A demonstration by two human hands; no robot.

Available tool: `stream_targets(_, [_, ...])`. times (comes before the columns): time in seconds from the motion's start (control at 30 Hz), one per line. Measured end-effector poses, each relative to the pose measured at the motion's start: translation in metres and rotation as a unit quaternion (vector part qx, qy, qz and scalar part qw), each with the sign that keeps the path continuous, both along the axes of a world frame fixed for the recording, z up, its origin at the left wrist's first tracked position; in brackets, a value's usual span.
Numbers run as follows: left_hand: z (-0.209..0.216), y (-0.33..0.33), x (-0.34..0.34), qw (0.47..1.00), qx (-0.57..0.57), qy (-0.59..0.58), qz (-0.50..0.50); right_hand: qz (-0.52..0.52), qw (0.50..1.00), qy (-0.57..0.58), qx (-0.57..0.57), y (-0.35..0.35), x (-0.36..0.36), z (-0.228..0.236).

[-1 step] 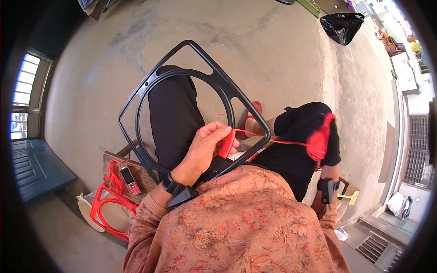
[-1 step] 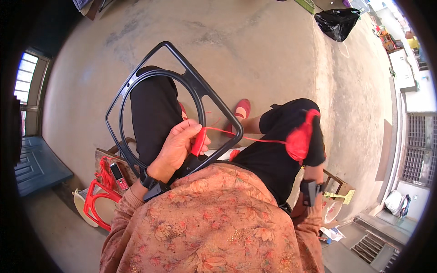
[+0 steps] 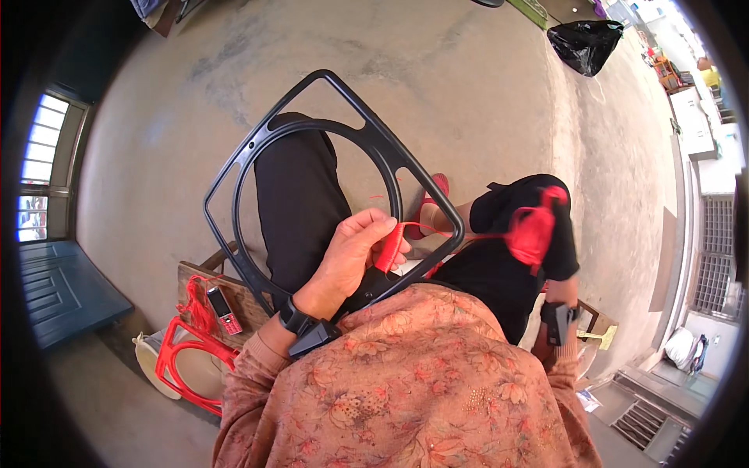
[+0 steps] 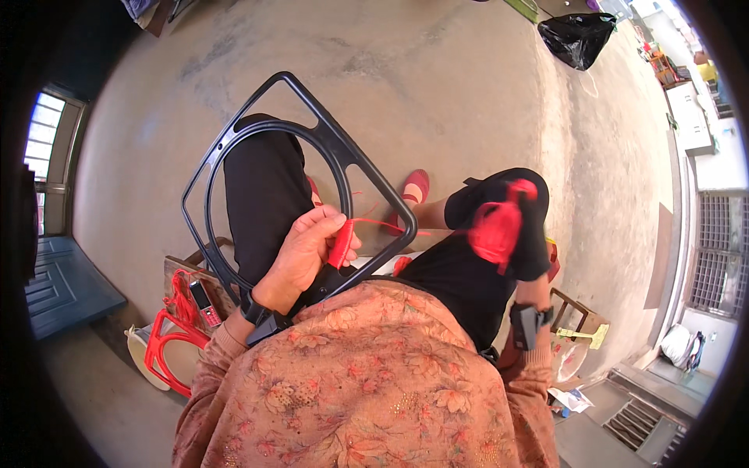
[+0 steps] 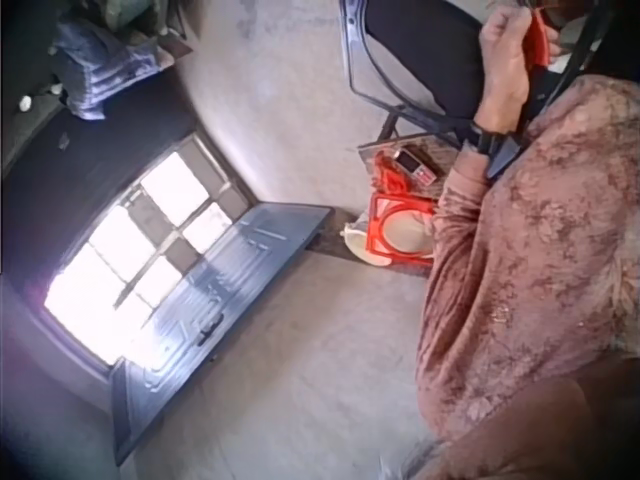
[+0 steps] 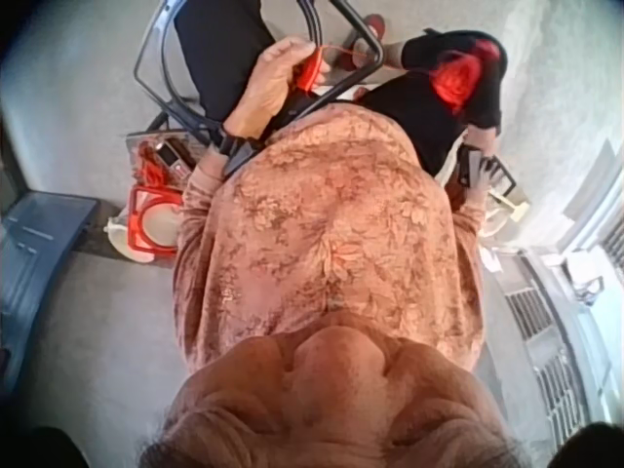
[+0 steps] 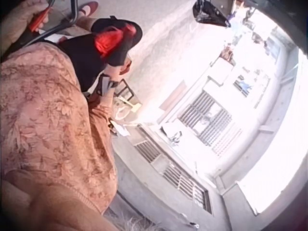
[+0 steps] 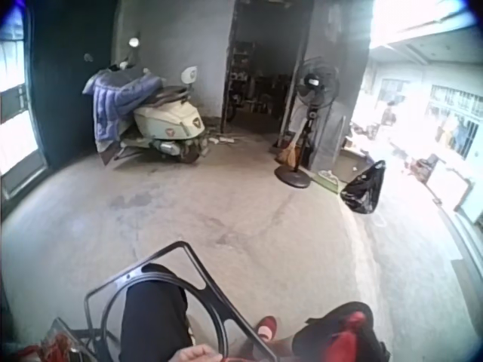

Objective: The recorder winds a red plastic string around a black rectangular frame.

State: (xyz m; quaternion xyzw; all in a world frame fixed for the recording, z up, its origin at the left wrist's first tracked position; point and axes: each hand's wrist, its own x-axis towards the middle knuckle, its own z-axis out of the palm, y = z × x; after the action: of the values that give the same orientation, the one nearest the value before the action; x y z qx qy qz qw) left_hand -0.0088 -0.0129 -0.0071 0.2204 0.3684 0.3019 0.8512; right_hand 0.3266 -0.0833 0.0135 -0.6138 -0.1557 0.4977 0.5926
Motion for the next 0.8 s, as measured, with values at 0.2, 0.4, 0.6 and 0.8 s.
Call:
stream_targets(0.2, [0.006, -0.003, 0.004, 0.998, -0.028, -0.020, -0.061, 0.131, 0.937, -0.311, 0.085, 0.098, -0.105, -0.045])
stream_targets(0.4, [-0.004, -0.004, 0.002, 0.996, -0.047, -0.039, -0.072, 0.292, 0.907, 0.293, 0.076, 0.092, -0.154, -0.063])
stream_targets(0.6, [-0.010, -0.010, 0.006, 0.998, -0.022, -0.063, 0.004, 0.395, 0.783, 0.465, 0.119, 0.099, -0.160, -0.025])
stream_targets(0.8, [-0.006, -0.005, 0.004, 1.000, 0.027, -0.005, 0.004, 0.515, 0.856, -0.025, 0.023, 0.103, -0.114, -0.004])
